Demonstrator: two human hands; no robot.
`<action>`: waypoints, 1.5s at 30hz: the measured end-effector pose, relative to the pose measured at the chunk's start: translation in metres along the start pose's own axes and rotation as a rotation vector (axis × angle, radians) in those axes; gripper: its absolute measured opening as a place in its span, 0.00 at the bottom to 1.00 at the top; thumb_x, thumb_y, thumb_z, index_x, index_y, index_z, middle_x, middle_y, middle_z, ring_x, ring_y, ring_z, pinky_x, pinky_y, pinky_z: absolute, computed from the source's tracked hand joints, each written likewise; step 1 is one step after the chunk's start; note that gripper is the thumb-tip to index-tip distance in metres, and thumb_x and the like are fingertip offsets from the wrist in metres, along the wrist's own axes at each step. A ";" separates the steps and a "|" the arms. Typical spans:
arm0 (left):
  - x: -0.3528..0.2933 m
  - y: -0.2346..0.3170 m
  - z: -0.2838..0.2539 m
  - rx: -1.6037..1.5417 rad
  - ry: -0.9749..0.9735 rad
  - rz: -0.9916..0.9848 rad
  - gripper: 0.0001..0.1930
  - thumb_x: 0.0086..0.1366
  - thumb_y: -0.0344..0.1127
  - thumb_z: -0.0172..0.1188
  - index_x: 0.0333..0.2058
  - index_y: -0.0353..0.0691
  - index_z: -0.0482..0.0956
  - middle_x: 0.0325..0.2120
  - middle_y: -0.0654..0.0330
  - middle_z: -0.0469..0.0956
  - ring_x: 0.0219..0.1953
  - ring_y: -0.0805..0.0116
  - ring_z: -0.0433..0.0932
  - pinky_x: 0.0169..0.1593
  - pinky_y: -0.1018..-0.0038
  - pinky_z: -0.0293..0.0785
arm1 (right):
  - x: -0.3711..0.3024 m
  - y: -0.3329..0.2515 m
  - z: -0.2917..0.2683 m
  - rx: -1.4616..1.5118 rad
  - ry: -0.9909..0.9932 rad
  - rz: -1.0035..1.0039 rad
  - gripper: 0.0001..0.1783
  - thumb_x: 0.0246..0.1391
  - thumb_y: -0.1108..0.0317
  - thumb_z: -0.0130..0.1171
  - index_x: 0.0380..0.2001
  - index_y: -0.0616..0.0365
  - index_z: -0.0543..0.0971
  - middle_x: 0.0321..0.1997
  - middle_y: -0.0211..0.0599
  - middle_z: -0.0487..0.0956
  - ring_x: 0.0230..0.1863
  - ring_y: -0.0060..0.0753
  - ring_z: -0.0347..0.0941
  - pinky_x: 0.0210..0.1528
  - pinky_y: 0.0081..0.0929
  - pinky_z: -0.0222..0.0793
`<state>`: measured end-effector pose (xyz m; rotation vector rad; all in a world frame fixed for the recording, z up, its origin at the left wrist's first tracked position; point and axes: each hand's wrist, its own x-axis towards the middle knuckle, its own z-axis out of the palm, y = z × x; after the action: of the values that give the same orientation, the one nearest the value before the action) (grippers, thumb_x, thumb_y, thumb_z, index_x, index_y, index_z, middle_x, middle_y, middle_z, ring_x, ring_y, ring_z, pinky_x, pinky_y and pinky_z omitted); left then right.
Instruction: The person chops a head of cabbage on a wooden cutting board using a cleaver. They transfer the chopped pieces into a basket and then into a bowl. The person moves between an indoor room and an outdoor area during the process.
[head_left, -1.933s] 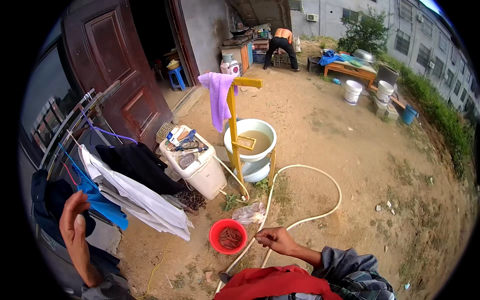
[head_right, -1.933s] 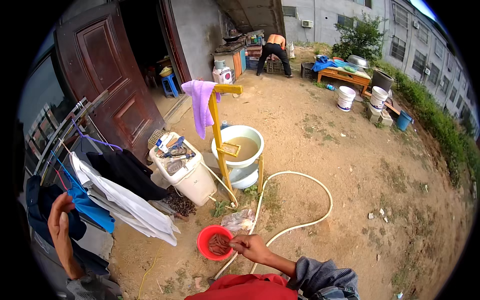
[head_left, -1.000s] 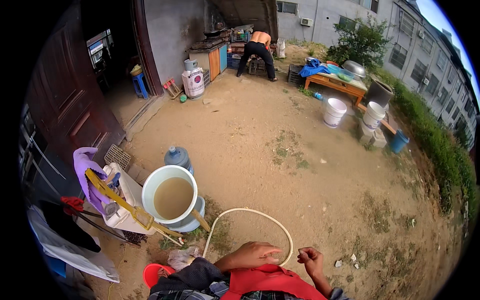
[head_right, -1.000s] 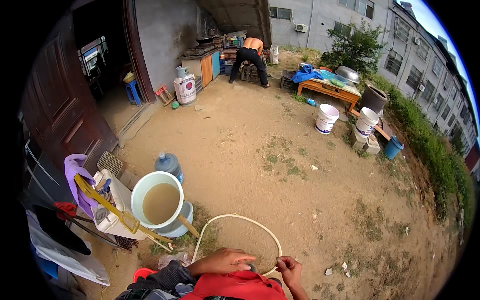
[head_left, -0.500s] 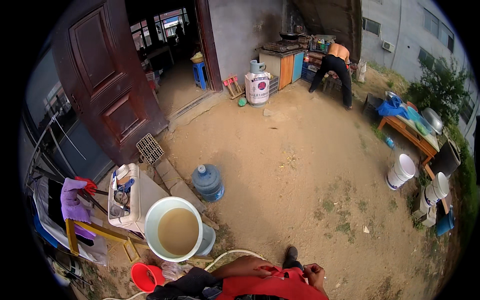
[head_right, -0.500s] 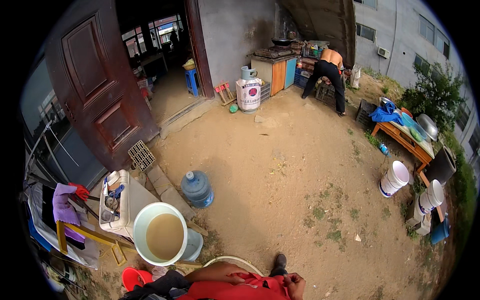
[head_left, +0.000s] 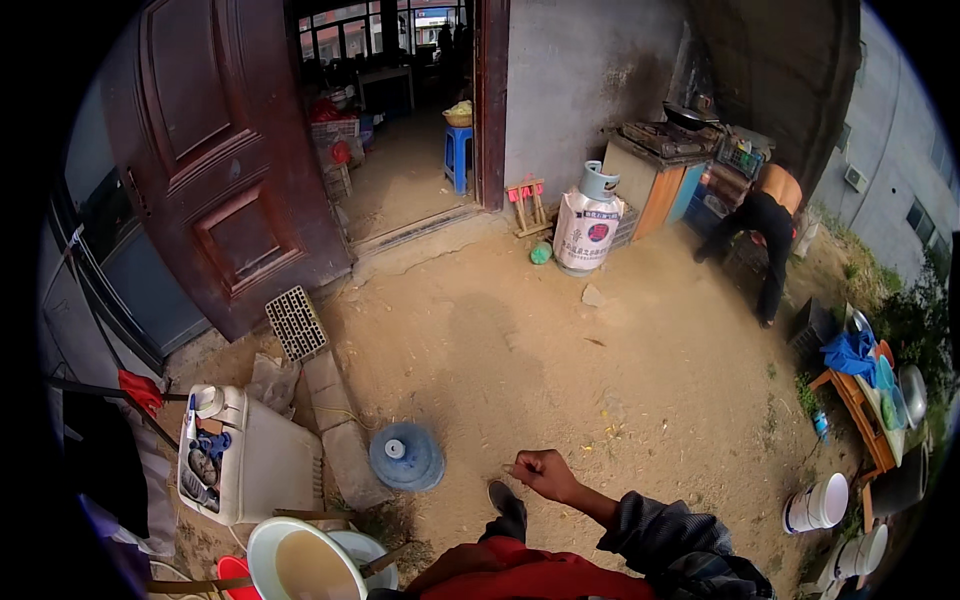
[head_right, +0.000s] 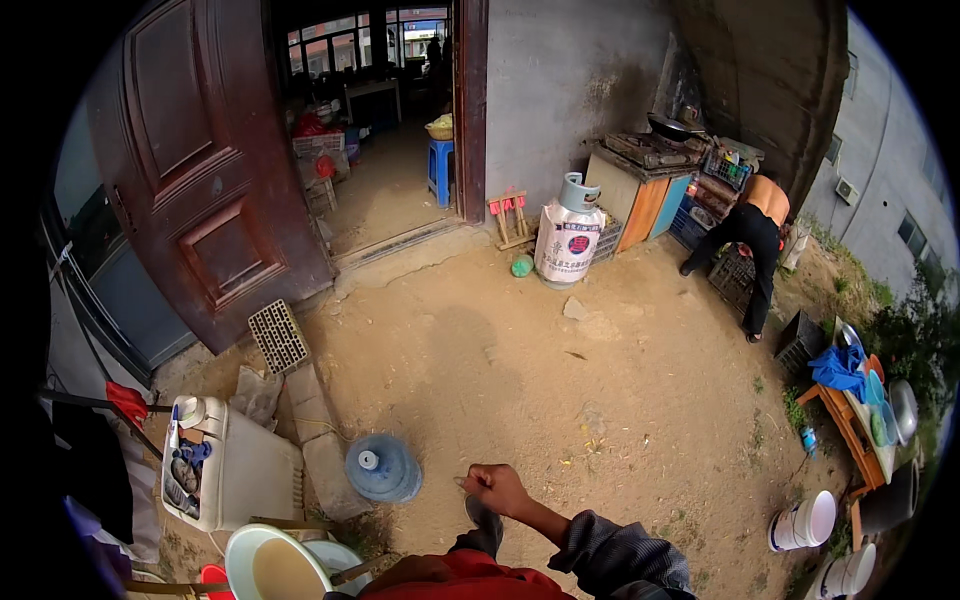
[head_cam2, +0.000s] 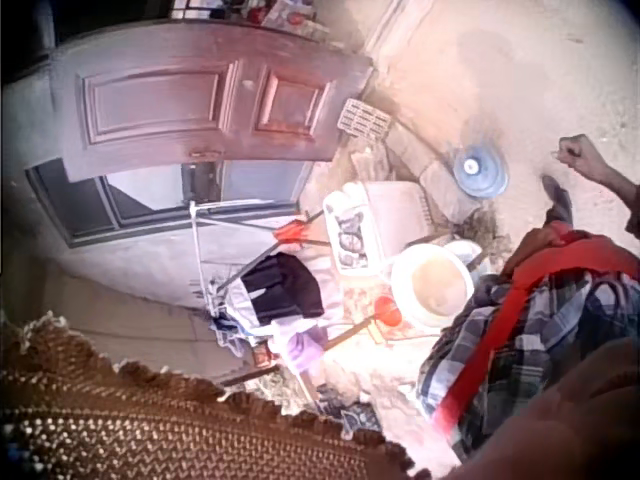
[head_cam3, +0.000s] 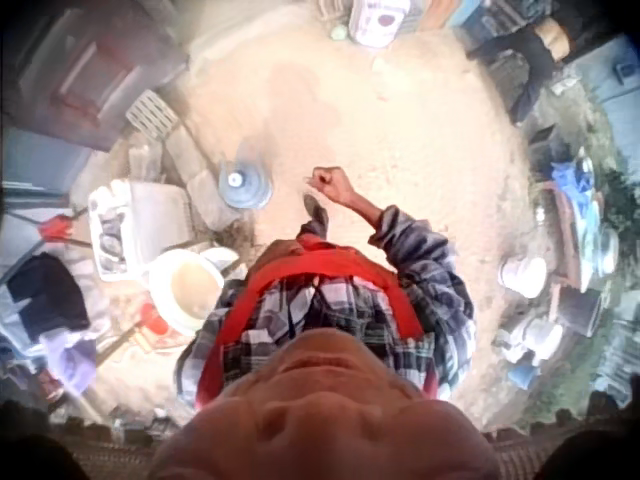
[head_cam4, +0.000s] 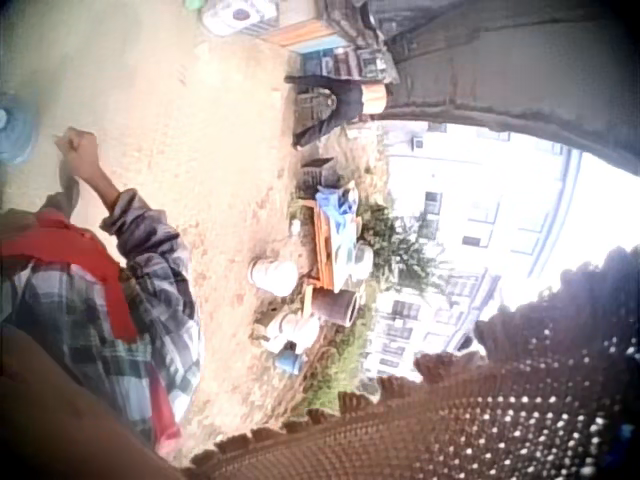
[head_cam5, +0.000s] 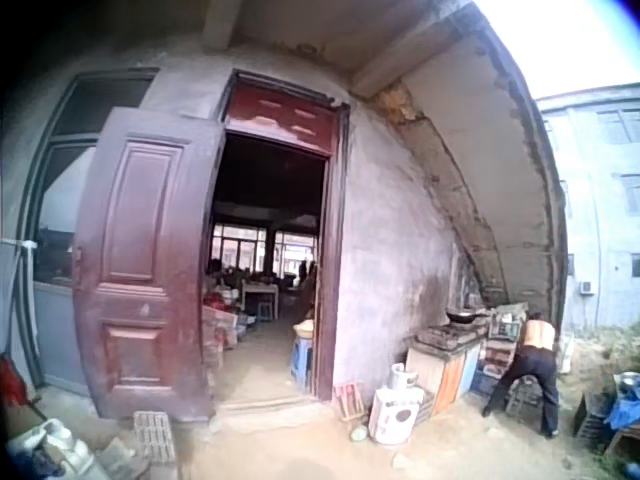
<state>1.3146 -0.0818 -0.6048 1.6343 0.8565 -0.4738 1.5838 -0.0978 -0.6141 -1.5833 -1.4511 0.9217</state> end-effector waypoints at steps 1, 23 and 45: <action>0.010 0.043 -0.059 0.092 0.106 0.061 0.13 0.60 0.39 0.52 0.35 0.37 0.79 0.33 0.49 0.79 0.37 0.59 0.79 0.45 0.70 0.71 | 0.045 -0.004 -0.011 -0.018 -0.084 -0.026 0.17 0.55 0.57 0.57 0.22 0.61 0.73 0.13 0.32 0.70 0.15 0.18 0.66 0.20 0.23 0.62; 0.389 0.198 -0.755 -0.088 0.644 -0.063 0.16 0.63 0.45 0.47 0.24 0.39 0.71 0.22 0.49 0.75 0.26 0.52 0.76 0.30 0.58 0.70 | 0.722 0.240 -0.228 -0.092 -0.586 0.882 0.34 0.48 0.34 0.51 0.47 0.51 0.75 0.41 0.41 0.78 0.39 0.38 0.75 0.40 0.30 0.73; 0.687 0.352 -1.474 -0.188 0.590 0.148 0.21 0.64 0.49 0.47 0.20 0.39 0.73 0.17 0.54 0.74 0.21 0.59 0.75 0.27 0.63 0.69 | 1.555 0.105 -0.304 -0.181 -0.749 0.008 0.22 0.53 0.45 0.51 0.40 0.51 0.74 0.29 0.39 0.79 0.32 0.46 0.76 0.32 0.41 0.70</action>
<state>1.8150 1.5013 -0.4961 1.6654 1.1588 0.2066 2.0320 1.4255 -0.5858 -1.4266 -2.0785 1.5245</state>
